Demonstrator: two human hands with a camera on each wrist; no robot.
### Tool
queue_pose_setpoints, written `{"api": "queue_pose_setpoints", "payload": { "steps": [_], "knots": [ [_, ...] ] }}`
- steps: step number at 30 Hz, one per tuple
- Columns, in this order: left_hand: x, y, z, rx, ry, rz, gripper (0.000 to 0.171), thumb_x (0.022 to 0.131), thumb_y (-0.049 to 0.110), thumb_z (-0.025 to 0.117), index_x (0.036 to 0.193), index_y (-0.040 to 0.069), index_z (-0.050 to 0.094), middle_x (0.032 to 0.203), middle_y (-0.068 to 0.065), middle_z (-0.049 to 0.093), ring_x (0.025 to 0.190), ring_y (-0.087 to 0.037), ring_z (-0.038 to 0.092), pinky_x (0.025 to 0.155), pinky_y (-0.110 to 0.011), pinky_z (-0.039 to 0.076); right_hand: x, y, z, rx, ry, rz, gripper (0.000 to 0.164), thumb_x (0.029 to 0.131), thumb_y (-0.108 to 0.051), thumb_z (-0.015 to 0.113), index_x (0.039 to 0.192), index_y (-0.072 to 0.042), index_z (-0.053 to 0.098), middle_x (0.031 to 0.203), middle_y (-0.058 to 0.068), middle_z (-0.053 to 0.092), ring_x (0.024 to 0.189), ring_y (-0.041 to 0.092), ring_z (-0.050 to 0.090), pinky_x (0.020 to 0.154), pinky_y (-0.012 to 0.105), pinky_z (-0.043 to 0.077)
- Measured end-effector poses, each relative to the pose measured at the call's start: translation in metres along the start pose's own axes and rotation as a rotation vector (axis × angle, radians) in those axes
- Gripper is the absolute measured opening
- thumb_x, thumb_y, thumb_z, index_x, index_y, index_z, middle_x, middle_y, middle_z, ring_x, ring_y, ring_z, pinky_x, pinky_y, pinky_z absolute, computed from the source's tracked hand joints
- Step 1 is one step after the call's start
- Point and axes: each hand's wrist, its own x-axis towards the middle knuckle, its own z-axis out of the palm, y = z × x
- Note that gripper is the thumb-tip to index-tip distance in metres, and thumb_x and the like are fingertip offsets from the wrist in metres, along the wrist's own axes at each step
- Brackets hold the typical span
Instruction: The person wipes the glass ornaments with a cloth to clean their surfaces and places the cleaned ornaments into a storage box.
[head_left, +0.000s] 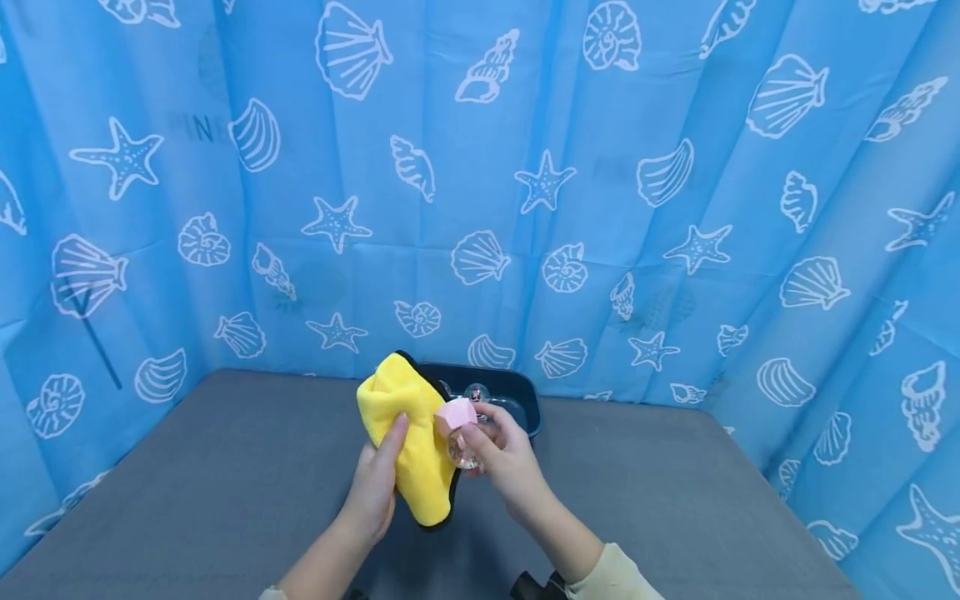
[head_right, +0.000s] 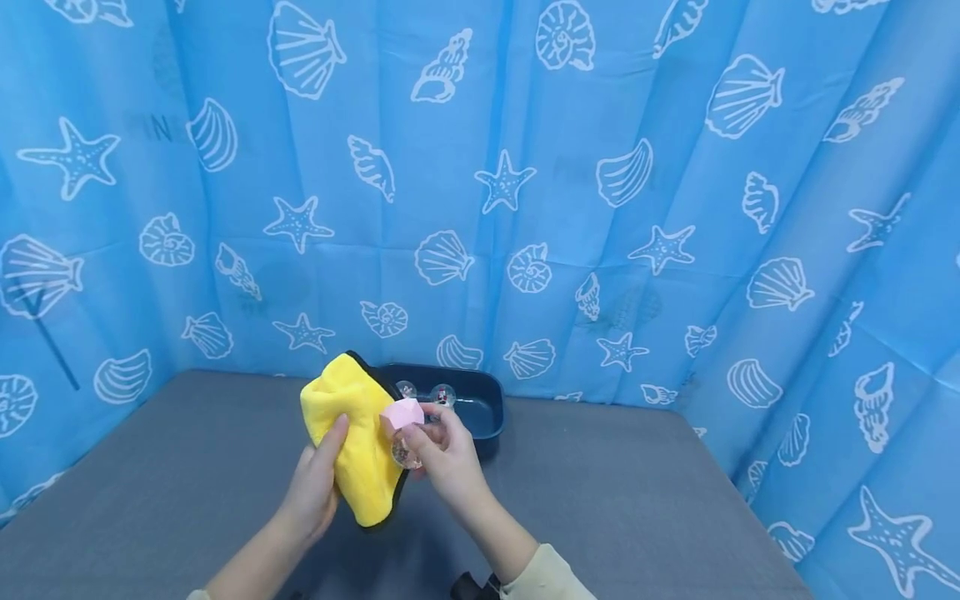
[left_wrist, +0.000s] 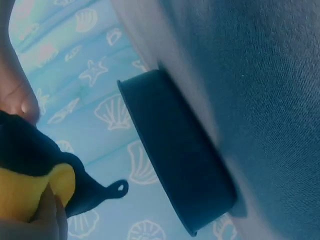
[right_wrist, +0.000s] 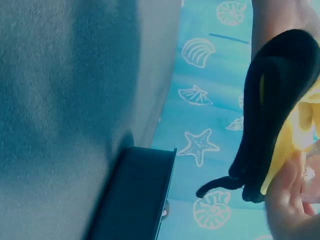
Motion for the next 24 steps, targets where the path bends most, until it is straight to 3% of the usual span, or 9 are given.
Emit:
{"api": "queue_pose_setpoints", "payload": {
  "steps": [5, 8, 13, 18, 24],
  "knots": [
    [-0.002, -0.005, 0.0, 0.071, -0.127, 0.131, 0.05, 0.101, 0.026, 0.054, 0.135, -0.002, 0.031, 0.113, -0.012, 0.047, 0.099, -0.021, 0.05, 0.088, -0.038, 0.043, -0.003, -0.001, 0.004, 0.04, -0.103, 0.005, 0.043, 0.104, -0.027, 0.045, 0.136, 0.003, 0.044, 0.099, 0.011, 0.056, 0.066, 0.018, 0.059, 0.06, 0.026, 0.053],
    [-0.001, -0.01, 0.0, 0.097, -0.153, 0.172, 0.054, 0.097, 0.024, 0.062, 0.135, -0.001, 0.033, 0.112, -0.012, 0.049, 0.097, -0.023, 0.051, 0.086, -0.038, 0.045, -0.006, 0.0, 0.006, 0.017, -0.167, -0.007, 0.044, 0.106, -0.029, 0.039, 0.137, 0.003, 0.043, 0.092, 0.008, 0.053, 0.065, 0.018, 0.054, 0.059, 0.025, 0.048],
    [-0.003, -0.015, 0.001, 0.081, -0.088, 0.166, 0.052, 0.096, 0.023, 0.064, 0.131, -0.002, 0.035, 0.105, -0.011, 0.05, 0.09, -0.022, 0.054, 0.08, -0.035, 0.049, -0.009, 0.002, 0.008, 0.016, -0.245, 0.02, 0.048, 0.108, -0.031, 0.033, 0.138, 0.005, 0.04, 0.079, 0.006, 0.048, 0.064, 0.016, 0.051, 0.058, 0.024, 0.045],
    [-0.006, -0.019, 0.002, 0.139, -0.017, 0.198, 0.038, 0.102, 0.021, 0.051, 0.125, -0.006, 0.037, 0.093, -0.01, 0.05, 0.079, -0.018, 0.056, 0.07, -0.031, 0.051, -0.009, 0.002, 0.009, 0.058, -0.272, 0.072, 0.05, 0.106, -0.029, 0.042, 0.139, 0.007, 0.037, 0.085, 0.005, 0.05, 0.067, 0.015, 0.049, 0.061, 0.024, 0.045],
    [-0.006, -0.02, 0.001, 0.175, 0.015, 0.213, 0.035, 0.104, 0.023, 0.046, 0.12, -0.008, 0.041, 0.089, -0.008, 0.052, 0.076, -0.014, 0.058, 0.068, -0.029, 0.051, -0.009, 0.003, 0.006, 0.084, -0.258, 0.099, 0.051, 0.104, -0.028, 0.046, 0.139, 0.008, 0.038, 0.092, 0.007, 0.054, 0.068, 0.015, 0.051, 0.06, 0.024, 0.046]
  ]
}}
